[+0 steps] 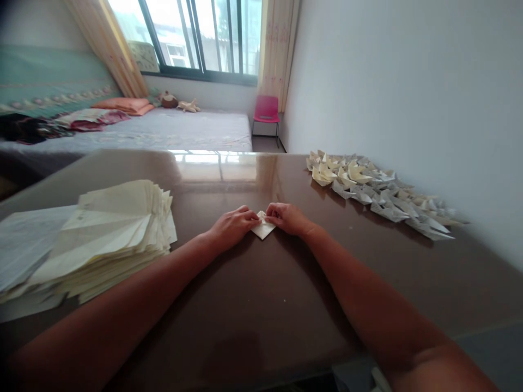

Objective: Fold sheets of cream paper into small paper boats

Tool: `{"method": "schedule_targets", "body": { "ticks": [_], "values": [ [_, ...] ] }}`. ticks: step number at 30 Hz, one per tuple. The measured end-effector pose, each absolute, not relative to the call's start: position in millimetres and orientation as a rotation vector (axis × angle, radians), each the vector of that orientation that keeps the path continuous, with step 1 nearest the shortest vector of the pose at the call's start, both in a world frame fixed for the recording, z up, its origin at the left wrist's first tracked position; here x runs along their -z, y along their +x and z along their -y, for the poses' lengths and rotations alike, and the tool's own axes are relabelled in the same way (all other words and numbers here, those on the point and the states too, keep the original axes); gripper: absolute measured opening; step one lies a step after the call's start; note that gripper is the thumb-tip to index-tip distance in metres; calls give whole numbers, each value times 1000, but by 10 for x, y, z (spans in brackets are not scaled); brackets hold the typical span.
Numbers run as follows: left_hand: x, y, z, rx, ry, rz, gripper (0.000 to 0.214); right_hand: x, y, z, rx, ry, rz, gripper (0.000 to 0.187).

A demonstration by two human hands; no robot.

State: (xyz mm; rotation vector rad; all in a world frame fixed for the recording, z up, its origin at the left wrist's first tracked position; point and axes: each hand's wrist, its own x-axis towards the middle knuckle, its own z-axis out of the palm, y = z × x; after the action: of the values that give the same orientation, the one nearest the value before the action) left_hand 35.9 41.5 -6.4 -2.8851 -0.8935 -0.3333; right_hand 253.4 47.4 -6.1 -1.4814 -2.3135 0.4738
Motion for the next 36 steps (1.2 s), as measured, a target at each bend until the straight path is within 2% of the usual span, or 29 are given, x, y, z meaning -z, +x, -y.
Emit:
{"method": "schedule_targets", "body": {
  "ticks": [4,7,11,14,20,22,26,28,36],
  "values": [
    [69,343,-417,363,-2901,887,26,-82,2511,-489,-493,-1494,2478,13],
    [57,342,-407,383,-2931,890,26,-131,2523,-357,-323,-1476,2565,18],
    [39,357,-400,382,-2955,900,25,-48,2600,-38,-8,-1371,2643,39],
    [30,344,-392,378,-2950,928,25,60,2642,147,138,-1489,2645,59],
    [11,277,-344,422,-2891,1031,29,96,2630,245,272,-1693,2582,73],
    [3,266,-338,413,-2881,1031,29,17,2604,229,264,-1683,2639,71],
    [-4,254,-353,410,-2876,1004,29,-169,2470,149,256,-1617,2727,54],
    [1,247,-362,419,-2882,991,29,-219,2375,90,261,-1544,2728,51],
    [6,236,-318,377,-2847,990,25,-189,2324,-187,-79,-1461,2696,26]
  ]
}}
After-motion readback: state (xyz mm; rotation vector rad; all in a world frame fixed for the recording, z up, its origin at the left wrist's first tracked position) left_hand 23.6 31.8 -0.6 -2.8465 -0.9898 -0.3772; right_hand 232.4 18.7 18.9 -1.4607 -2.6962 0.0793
